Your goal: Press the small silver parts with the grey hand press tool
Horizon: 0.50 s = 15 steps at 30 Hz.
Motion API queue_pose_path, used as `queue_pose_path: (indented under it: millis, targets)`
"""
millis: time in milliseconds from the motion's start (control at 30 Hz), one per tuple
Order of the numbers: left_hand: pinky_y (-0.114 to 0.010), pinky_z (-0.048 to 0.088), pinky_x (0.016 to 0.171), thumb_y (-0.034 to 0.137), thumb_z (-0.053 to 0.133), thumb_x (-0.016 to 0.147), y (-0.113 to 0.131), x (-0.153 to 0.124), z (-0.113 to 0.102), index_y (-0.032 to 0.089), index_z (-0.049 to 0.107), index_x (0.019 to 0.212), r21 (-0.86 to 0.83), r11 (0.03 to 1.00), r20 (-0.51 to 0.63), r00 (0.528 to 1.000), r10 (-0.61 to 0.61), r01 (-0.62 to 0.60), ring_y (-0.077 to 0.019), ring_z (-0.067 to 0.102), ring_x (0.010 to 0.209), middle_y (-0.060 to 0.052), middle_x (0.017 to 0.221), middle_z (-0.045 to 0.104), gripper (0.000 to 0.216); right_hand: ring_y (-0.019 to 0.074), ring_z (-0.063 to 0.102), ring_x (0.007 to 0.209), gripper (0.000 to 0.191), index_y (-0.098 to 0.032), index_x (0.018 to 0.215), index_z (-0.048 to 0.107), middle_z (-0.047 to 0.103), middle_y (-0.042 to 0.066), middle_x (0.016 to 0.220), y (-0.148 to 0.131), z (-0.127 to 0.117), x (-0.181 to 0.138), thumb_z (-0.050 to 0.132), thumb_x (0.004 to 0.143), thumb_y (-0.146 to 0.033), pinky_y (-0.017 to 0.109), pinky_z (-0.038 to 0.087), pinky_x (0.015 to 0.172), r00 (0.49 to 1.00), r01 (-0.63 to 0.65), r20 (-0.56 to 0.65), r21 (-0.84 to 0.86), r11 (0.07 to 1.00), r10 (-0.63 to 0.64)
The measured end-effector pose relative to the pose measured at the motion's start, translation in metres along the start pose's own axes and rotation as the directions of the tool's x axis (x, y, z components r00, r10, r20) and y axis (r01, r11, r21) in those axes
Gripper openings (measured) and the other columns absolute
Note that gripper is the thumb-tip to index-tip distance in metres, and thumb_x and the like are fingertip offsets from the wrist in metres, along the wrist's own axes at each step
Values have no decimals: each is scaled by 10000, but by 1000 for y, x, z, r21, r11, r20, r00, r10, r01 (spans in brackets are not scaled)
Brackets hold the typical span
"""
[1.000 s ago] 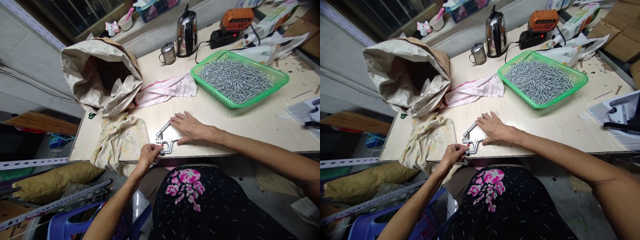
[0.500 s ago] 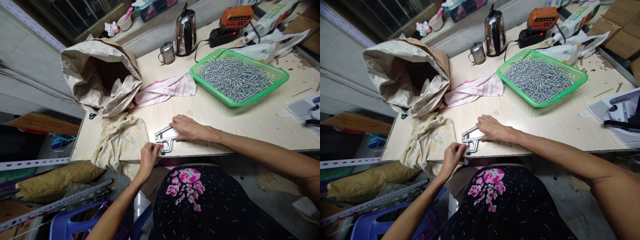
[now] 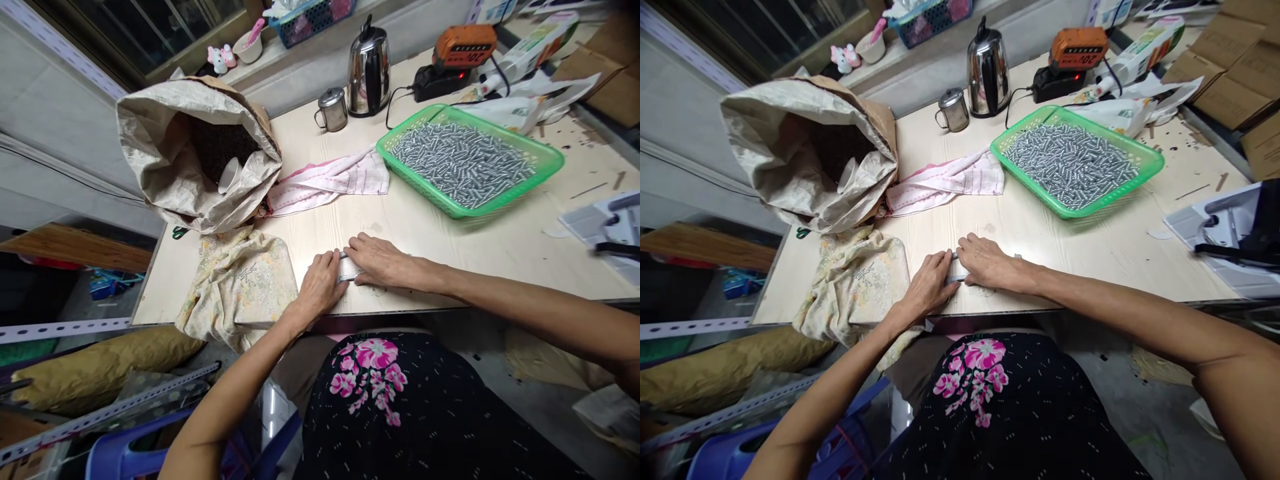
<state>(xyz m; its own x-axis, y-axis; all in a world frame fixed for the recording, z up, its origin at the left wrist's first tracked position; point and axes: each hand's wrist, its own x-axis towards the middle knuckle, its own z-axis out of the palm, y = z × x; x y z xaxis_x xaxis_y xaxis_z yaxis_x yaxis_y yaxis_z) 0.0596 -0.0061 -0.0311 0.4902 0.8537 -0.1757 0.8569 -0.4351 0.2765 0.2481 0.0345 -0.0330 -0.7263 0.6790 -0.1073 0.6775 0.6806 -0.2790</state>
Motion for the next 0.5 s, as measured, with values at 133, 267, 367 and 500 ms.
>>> queue_pose_path:
  millis: [133,267,367,500]
  targets:
    - [-444,462,947,294,657,839,6,8,-9,117,475,1281,49,999,59,998,-7,4,-295,498,1095,-143,1171,552,510,293,520,989,405,-92,1080,587,581,154,1068,-6,0,-5,754,775,-301,379,447,779,998,-53,-35,-3,999,53]
    - [-414,465,907,294,651,859,7,9,-9,139,542,1193,21,999,37,999,-41,40,-275,500,1057,-111,1109,575,384,281,539,946,217,-122,957,616,608,146,1000,-7,7,-6,701,819,-266,365,438,744,997,-53,-51,-21,998,52]
    - [-394,467,870,281,603,894,5,9,-6,164,598,1083,-1,999,29,998,-54,54,-257,514,1010,-89,1046,603,223,248,562,882,87,-143,884,615,631,128,924,-6,12,0,622,869,-229,342,431,718,997,-56,-49,26,998,57]
    - [-371,467,834,287,532,927,6,7,-4,184,623,942,-52,999,-7,1000,13,-13,-238,536,932,-77,933,626,138,238,593,802,95,-125,847,622,666,147,892,-11,5,6,533,878,-111,339,428,646,996,-79,53,169,983,71]
